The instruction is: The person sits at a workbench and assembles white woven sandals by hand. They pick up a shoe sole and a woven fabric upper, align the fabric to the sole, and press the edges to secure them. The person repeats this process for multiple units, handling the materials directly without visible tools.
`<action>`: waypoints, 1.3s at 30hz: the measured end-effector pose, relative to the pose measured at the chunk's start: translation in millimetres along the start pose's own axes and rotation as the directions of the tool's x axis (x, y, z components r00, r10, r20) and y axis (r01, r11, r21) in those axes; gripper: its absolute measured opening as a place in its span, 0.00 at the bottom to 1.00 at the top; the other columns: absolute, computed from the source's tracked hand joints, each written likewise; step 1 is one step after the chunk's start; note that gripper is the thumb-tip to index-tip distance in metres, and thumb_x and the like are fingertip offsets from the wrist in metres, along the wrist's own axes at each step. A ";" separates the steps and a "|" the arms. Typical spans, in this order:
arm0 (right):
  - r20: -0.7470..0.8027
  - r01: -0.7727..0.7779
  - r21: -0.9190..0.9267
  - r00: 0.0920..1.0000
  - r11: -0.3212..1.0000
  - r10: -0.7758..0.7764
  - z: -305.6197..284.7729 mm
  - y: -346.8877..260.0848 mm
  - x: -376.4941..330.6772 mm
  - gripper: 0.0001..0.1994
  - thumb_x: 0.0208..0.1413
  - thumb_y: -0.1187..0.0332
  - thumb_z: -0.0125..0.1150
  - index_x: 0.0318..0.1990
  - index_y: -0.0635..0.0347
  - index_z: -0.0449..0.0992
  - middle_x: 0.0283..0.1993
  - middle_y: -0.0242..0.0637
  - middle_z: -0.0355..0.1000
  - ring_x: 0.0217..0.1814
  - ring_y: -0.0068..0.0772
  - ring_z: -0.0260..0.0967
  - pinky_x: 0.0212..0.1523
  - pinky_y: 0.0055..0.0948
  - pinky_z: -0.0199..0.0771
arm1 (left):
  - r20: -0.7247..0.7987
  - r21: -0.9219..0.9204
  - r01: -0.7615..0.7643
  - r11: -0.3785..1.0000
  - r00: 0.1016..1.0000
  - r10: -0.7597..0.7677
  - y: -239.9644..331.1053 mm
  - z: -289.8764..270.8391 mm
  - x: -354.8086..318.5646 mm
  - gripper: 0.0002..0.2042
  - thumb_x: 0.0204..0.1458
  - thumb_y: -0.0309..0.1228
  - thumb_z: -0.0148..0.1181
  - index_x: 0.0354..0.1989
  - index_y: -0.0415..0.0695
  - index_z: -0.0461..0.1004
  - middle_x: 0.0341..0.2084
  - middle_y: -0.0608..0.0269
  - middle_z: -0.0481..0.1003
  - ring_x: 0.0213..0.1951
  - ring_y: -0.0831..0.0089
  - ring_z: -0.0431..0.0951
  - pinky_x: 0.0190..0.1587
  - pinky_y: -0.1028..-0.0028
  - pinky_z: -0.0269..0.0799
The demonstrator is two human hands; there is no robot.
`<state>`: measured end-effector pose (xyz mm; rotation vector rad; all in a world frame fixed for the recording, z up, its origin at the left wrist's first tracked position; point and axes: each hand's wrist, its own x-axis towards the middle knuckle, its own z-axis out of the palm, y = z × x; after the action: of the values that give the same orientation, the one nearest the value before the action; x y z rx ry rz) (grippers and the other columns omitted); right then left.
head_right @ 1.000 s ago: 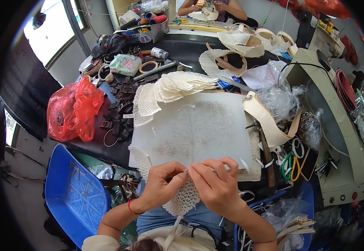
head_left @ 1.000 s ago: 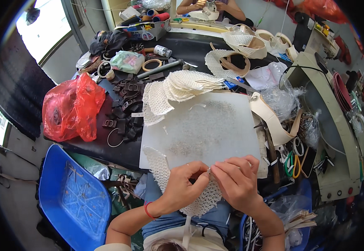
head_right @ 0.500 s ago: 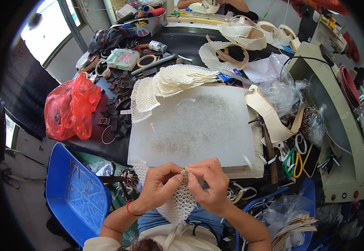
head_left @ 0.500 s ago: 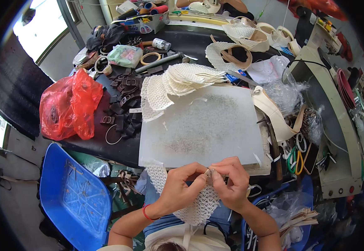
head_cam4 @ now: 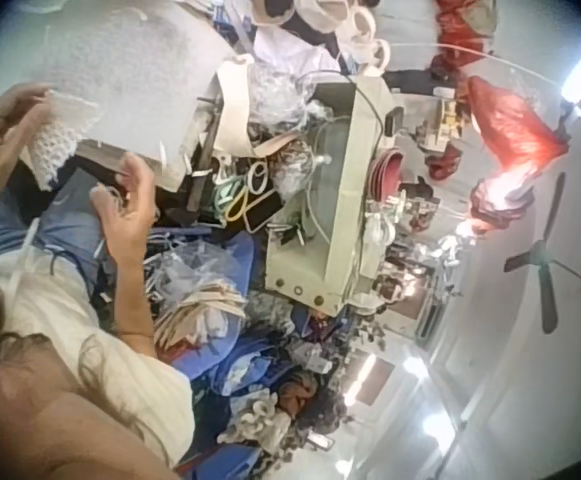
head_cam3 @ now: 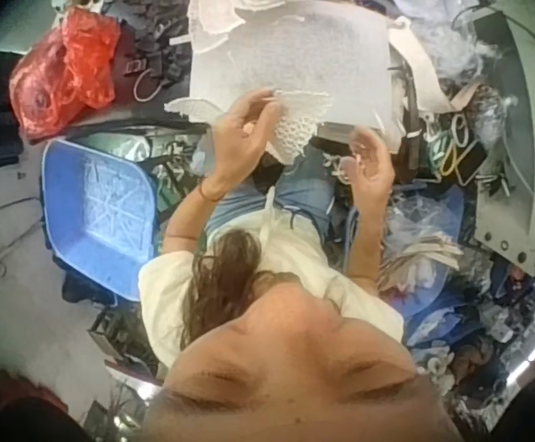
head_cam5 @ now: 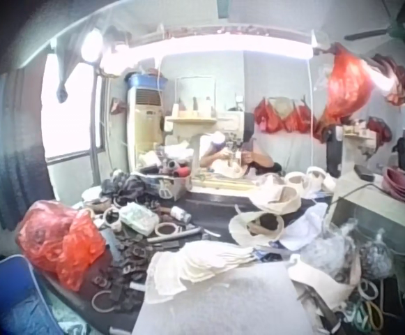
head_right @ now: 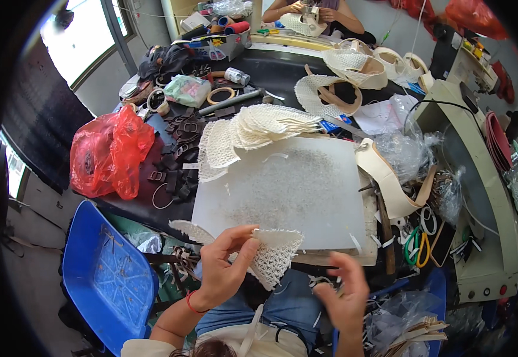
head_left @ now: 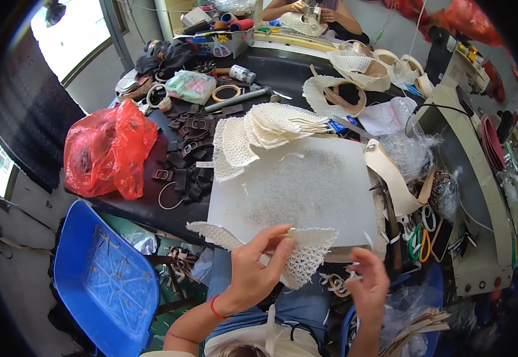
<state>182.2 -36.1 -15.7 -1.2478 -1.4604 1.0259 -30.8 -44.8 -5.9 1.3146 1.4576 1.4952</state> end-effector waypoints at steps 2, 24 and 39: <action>0.094 -0.058 0.209 0.995 0.976 0.040 35.7 -22.7 -1.0 0.16 0.47 0.72 0.64 0.43 0.65 0.71 0.42 0.35 0.70 0.37 0.23 0.66 0.35 0.22 0.65 | 0.042 -0.065 0.104 0.992 0.994 -0.102 7.0 2.9 -1.4 0.15 0.52 0.25 0.57 0.47 0.33 0.69 0.33 0.56 0.76 0.38 0.75 0.76 0.42 0.77 0.70; 0.468 0.189 0.056 0.863 0.980 -0.193 114.2 -38.0 66.2 0.14 0.51 0.75 0.58 0.46 0.63 0.70 0.42 0.42 0.71 0.41 0.33 0.73 0.42 0.26 0.71 | -0.082 -0.474 0.153 0.867 0.973 -0.217 -12.9 -24.4 -14.4 0.09 0.54 0.24 0.53 0.43 0.35 0.69 0.35 0.60 0.74 0.37 0.81 0.73 0.38 0.80 0.71; 0.499 0.534 -0.051 0.746 0.844 -0.442 112.3 -33.4 53.2 0.07 0.51 0.78 0.58 0.39 0.62 0.72 0.30 0.37 0.70 0.30 0.25 0.69 0.31 0.21 0.69 | 0.112 -0.458 0.326 0.827 0.944 -0.310 -18.3 -50.7 -10.7 0.09 0.56 0.28 0.53 0.39 0.34 0.72 0.32 0.62 0.75 0.35 0.82 0.74 0.36 0.80 0.73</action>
<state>62.6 9.2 -1.5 -0.6727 -2.1699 0.8612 -79.1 -67.4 -19.4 0.7529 1.1222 1.4688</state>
